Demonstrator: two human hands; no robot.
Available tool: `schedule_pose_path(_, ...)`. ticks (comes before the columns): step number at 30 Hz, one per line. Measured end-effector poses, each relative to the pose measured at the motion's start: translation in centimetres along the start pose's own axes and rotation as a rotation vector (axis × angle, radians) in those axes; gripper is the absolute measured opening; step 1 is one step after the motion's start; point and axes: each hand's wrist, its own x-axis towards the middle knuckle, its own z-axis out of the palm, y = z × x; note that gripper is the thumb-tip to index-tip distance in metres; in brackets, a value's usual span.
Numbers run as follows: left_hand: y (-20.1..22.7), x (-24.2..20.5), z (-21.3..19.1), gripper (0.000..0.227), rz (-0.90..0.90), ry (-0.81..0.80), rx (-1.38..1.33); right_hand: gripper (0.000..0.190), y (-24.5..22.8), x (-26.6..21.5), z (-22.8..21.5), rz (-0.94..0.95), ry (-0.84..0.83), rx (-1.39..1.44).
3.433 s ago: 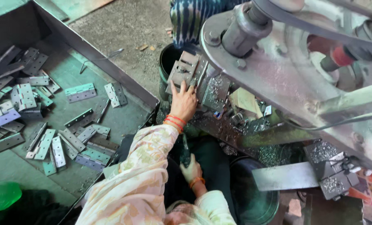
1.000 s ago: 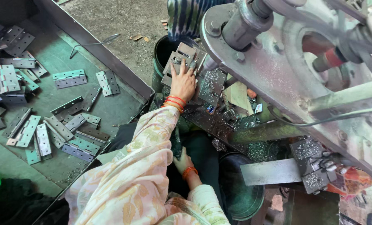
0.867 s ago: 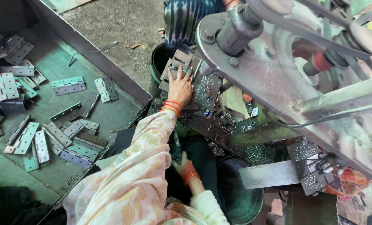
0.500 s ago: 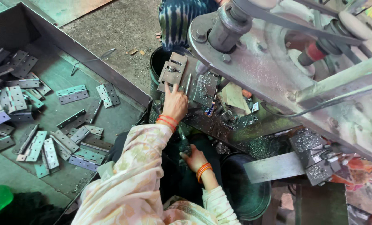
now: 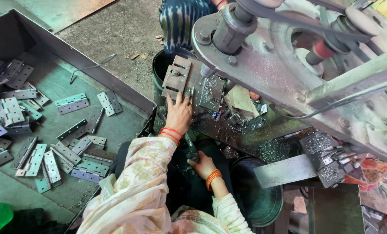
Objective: The person operates a manual punching machine to process metal hinge components. They pick up individual hinges from a bin, place them into the machine's die, and pull a lever to activate the punch. Processed hinges are then placed into a separate bin.
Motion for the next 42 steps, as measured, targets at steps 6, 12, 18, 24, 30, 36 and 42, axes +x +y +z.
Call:
schedule_pose_path(6, -0.2, 0.9, -0.1, 0.026, 0.027, 0.106, 0.041, 0.048, -0.1, 0.1, -0.3, -0.041, -0.015, -0.047)
schedule_pose_path(12, -1.7, 0.7, -0.3, 0.018, -0.040, 0.436, -0.384, 0.038, -1.5, 2.0, -3.9, -0.150, 0.326, 0.013)
schedule_pose_path(18, -2.2, 2.8, 3.0, 0.028, -0.340, 0.288, -1.111, 0.036, -4.0, 6.6, -8.6, -0.321, 0.482, 0.680)
schedule_pose_path(24, -2.4, 4.2, 3.5, 0.035, -0.309, 0.160, -1.139, 0.026, -6.7, 9.0, -10.4, -0.487, 0.616, 0.815)
schedule_pose_path(30, -3.4, 3.5, 0.5, 0.062, -0.257, 0.380, -0.265, 0.046, -9.6, 9.8, -7.1, -0.673, 0.609, -0.136)
schedule_pose_path(36, -1.6, 1.9, 1.5, 0.042, -0.087, -0.015, -0.156, 0.037, -8.6, 5.8, -5.5, -0.661, 0.609, -0.060)
schedule_pose_path(42, -0.5, 3.0, 3.8, 0.037, -0.094, 0.054, 0.011, 0.071, -5.2, -3.0, -4.0, -0.164, 0.134, -0.409)
